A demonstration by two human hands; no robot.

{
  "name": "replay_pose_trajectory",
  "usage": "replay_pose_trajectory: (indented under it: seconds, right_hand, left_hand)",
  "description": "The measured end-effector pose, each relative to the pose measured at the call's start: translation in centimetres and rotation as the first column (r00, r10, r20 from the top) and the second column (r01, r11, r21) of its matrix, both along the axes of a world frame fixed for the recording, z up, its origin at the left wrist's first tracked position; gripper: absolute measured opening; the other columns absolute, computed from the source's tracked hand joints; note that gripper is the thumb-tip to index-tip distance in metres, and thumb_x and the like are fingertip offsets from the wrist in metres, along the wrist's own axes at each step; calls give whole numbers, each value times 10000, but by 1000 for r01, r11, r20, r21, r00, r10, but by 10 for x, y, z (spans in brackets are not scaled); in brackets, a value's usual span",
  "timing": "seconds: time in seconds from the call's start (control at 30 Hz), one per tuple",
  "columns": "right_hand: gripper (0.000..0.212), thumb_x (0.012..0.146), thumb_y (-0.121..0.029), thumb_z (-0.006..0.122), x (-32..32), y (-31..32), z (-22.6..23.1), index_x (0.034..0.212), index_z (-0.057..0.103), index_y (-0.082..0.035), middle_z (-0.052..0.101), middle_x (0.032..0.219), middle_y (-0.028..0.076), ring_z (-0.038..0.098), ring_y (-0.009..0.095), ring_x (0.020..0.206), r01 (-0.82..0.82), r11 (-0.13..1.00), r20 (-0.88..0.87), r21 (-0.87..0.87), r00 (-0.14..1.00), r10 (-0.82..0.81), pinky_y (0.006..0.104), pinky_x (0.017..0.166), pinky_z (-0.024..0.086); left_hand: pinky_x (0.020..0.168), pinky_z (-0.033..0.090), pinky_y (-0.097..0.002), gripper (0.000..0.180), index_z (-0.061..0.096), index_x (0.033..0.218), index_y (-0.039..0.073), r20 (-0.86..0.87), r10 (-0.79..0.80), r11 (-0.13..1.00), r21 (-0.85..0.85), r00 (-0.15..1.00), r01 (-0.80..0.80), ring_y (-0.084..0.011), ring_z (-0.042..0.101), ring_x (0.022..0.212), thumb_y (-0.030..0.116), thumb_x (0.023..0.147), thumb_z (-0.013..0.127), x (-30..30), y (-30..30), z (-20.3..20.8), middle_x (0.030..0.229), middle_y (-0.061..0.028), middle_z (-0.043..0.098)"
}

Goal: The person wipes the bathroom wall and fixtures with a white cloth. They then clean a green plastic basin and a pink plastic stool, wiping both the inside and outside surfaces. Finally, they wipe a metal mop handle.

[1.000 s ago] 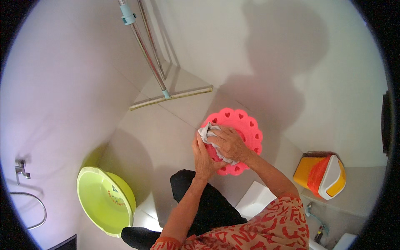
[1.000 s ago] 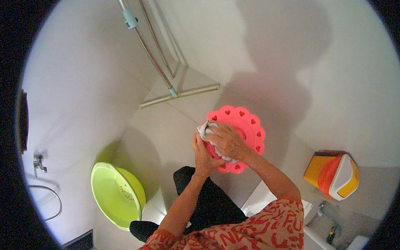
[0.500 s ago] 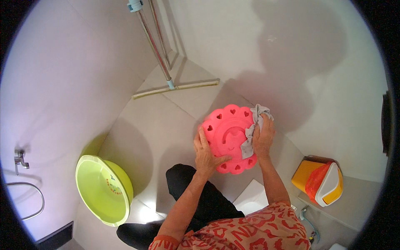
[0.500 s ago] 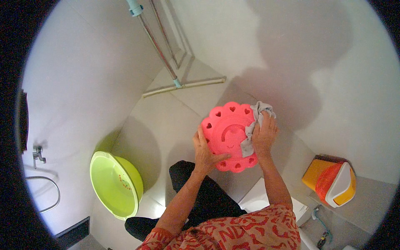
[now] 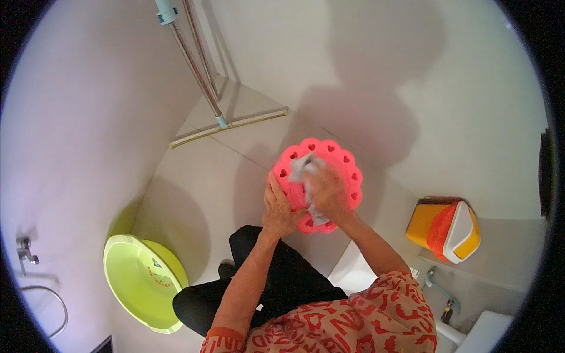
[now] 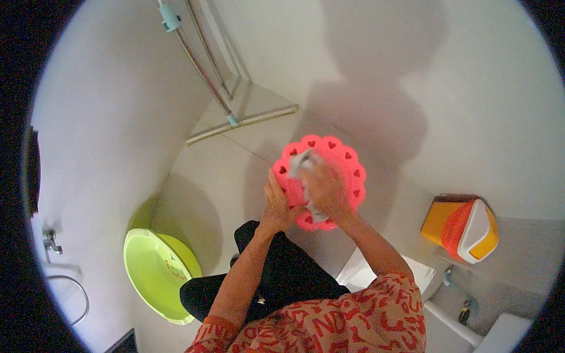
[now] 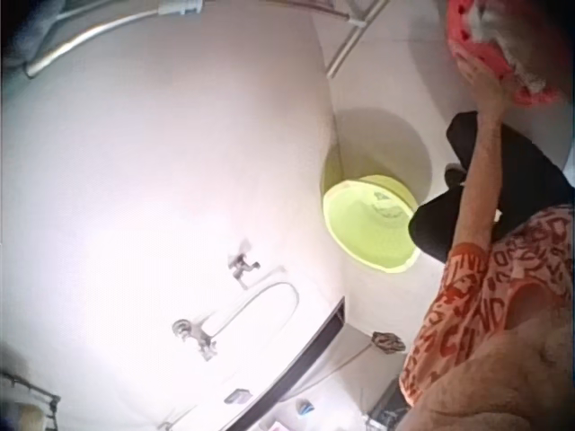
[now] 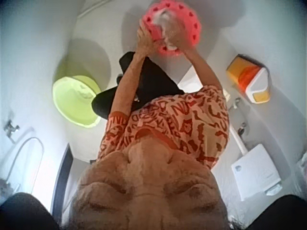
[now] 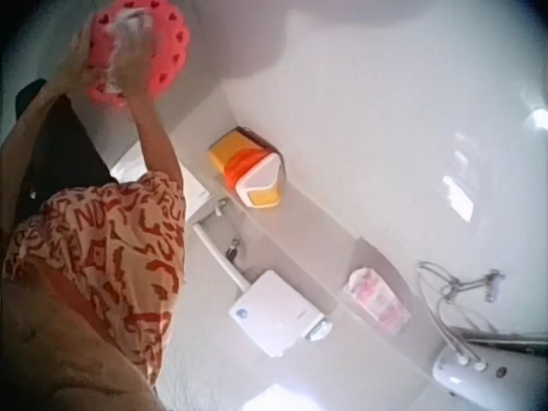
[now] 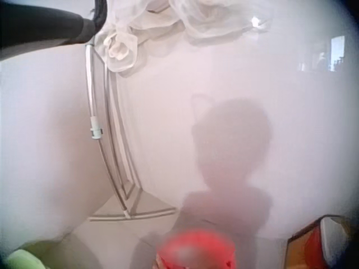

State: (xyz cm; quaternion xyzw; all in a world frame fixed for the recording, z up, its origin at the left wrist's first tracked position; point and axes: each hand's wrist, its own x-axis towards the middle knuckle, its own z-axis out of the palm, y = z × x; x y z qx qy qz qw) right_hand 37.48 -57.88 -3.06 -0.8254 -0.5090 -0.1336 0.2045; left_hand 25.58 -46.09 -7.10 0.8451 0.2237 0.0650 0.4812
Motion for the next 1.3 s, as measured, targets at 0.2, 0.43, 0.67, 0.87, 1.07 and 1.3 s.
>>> replay_pose_trajectory:
  seconds: [0.2,0.43,0.67,0.87,1.07,1.3]
  right_hand:
    - [374,851,-125,534,40,-37,-14,1218,499,-60,569,1150,199,531,398,1079,576,798,-287,175,805,-519,451,892,430]
    - [372,877,-180,514,45,-24,-8,1226,491,-53,591,1113,227,571,412,1010,711,699,-461,74,646,-609,449,875,436]
    - [364,887,-214,501,41,-25,-11,1227,482,-86,603,1092,226,586,418,985,745,664,-330,63,644,-690,466,840,448]
    - [357,873,-238,524,46,-23,-4,1206,488,-114,604,1086,233,590,421,976,771,637,-392,-9,583,-712,482,832,449]
    - [387,864,-212,534,49,-25,-11,1218,480,-64,582,1116,231,554,408,1031,660,747,-306,76,729,-613,462,869,432]
    - [405,856,-152,545,28,10,-11,1225,468,-3,521,1190,232,497,416,1082,377,915,-333,147,890,-313,462,930,387]
  left_hand:
    - [1027,336,-486,1259,7,1434,-49,-95,-99,992,-88,991,90,-459,372,1197,338,600,867,1,9,19,1329,-325,303]
    - [1052,317,-464,1061,175,1415,-7,125,-97,747,-647,987,155,-362,361,1266,352,656,823,7,42,-29,1369,-229,354]
    - [929,477,-365,696,305,1364,31,39,19,785,-620,999,9,-228,529,1120,187,819,709,28,34,-48,1277,-149,485]
    - [954,462,-367,665,292,1385,52,156,108,697,-716,982,37,-231,512,1136,148,843,666,41,20,-71,1286,-137,477]
    - [945,471,-360,669,219,1417,55,143,164,681,-732,976,-7,-229,516,1138,119,878,609,31,22,-62,1301,-132,466]
    - [942,475,-368,651,197,1426,72,170,277,593,-805,946,-29,-223,515,1140,128,900,577,-16,50,-42,1297,-125,471]
